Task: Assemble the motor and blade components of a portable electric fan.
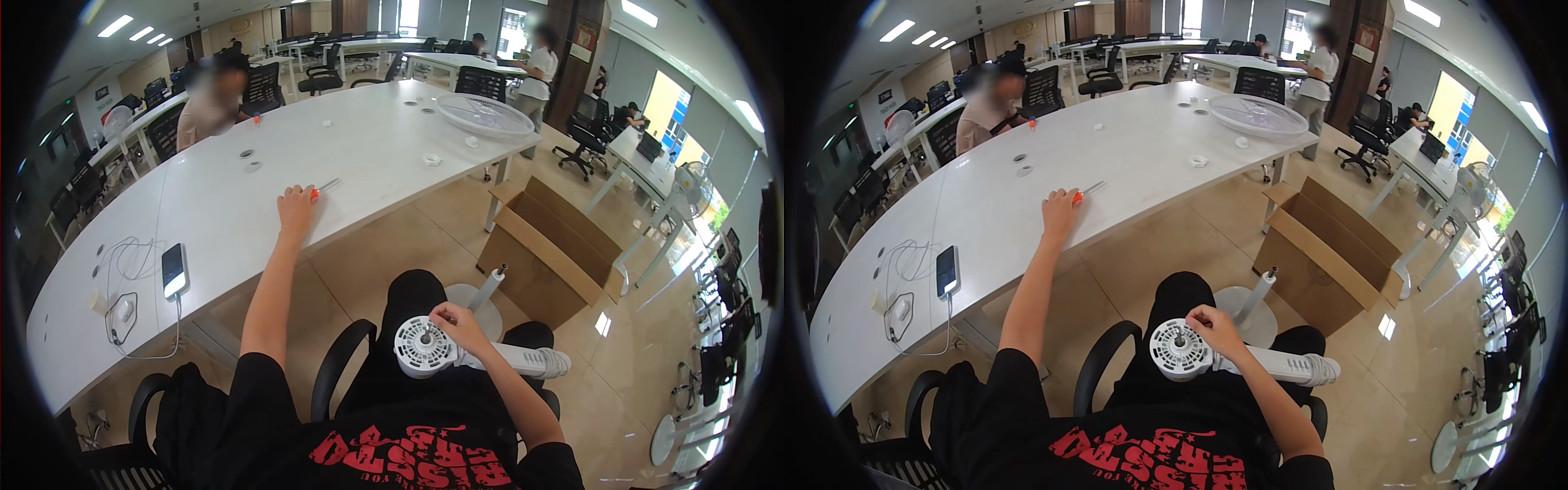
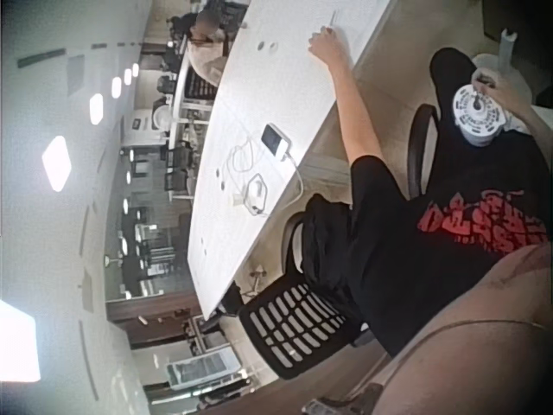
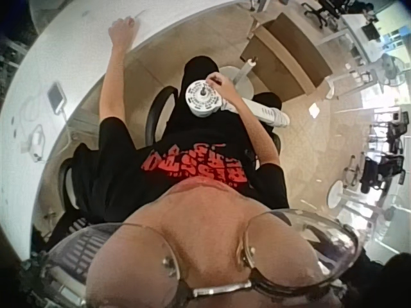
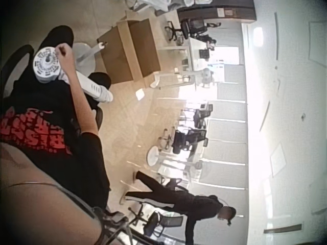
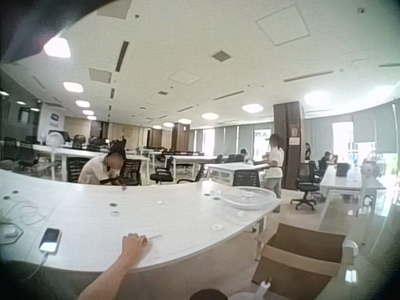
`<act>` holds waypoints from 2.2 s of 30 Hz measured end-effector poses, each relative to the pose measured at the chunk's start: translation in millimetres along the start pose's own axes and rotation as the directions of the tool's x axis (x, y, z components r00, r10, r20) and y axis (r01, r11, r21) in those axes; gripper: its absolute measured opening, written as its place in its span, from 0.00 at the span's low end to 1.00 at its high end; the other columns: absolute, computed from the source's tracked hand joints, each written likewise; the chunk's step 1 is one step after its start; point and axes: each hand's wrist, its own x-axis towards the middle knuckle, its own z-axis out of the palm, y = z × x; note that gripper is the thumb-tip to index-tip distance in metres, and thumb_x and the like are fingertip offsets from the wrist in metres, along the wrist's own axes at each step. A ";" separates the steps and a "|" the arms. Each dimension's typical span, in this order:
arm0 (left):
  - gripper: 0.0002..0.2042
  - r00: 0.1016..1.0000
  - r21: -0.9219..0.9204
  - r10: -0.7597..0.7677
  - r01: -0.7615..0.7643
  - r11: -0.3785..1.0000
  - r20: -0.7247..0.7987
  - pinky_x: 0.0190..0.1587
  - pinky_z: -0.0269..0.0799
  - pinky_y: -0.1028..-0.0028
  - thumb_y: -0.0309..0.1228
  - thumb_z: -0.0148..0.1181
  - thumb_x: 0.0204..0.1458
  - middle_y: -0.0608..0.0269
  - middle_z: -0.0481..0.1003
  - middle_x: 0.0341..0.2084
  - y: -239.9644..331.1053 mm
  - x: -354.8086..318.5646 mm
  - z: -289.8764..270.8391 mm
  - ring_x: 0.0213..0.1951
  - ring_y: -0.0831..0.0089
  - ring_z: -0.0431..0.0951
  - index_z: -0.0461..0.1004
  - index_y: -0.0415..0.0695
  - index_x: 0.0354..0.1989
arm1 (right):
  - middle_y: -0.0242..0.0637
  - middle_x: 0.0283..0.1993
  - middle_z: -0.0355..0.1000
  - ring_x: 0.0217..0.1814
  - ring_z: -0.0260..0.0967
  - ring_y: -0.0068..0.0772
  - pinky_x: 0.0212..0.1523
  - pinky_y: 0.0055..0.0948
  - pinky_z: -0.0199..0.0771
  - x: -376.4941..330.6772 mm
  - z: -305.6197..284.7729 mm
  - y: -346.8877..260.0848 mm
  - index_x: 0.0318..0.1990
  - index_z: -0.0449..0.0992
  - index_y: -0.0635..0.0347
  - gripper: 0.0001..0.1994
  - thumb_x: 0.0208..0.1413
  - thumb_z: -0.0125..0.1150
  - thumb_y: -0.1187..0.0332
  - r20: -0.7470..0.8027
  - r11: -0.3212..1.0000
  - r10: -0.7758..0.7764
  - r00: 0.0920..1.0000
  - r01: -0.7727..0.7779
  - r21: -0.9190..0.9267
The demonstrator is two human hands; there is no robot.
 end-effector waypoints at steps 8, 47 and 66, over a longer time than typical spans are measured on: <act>0.19 0.995 0.041 -0.092 0.093 0.995 -0.026 0.50 0.71 0.52 0.42 0.66 0.62 0.61 0.81 0.43 10.4 -10.8 -8.7 0.49 0.59 0.79 0.80 0.50 0.58 | 0.36 0.38 0.82 0.42 0.80 0.27 0.47 0.31 0.79 2.4 1.6 0.5 0.44 0.81 0.64 0.08 0.67 0.67 0.68 -0.021 0.998 -0.029 0.999 0.027 -0.057; 0.16 0.986 -0.042 -0.164 0.165 0.985 0.019 0.49 0.73 0.52 0.43 0.65 0.61 0.61 0.81 0.45 6.6 -14.9 -12.6 0.50 0.58 0.80 0.81 0.49 0.52 | 0.39 0.38 0.83 0.41 0.81 0.32 0.47 0.33 0.80 6.7 0.6 6.8 0.44 0.81 0.64 0.09 0.67 0.67 0.66 -0.040 0.987 -0.083 0.996 0.077 -0.144; 0.17 0.991 -0.051 -0.133 0.133 0.990 0.009 0.49 0.72 0.53 0.43 0.66 0.60 0.59 0.81 0.45 6.6 -15.6 -9.1 0.51 0.58 0.79 0.81 0.49 0.54 | 0.39 0.38 0.83 0.42 0.81 0.33 0.48 0.34 0.80 8.2 -5.2 6.0 0.44 0.81 0.65 0.10 0.67 0.67 0.66 -0.039 0.988 -0.076 0.996 0.070 -0.137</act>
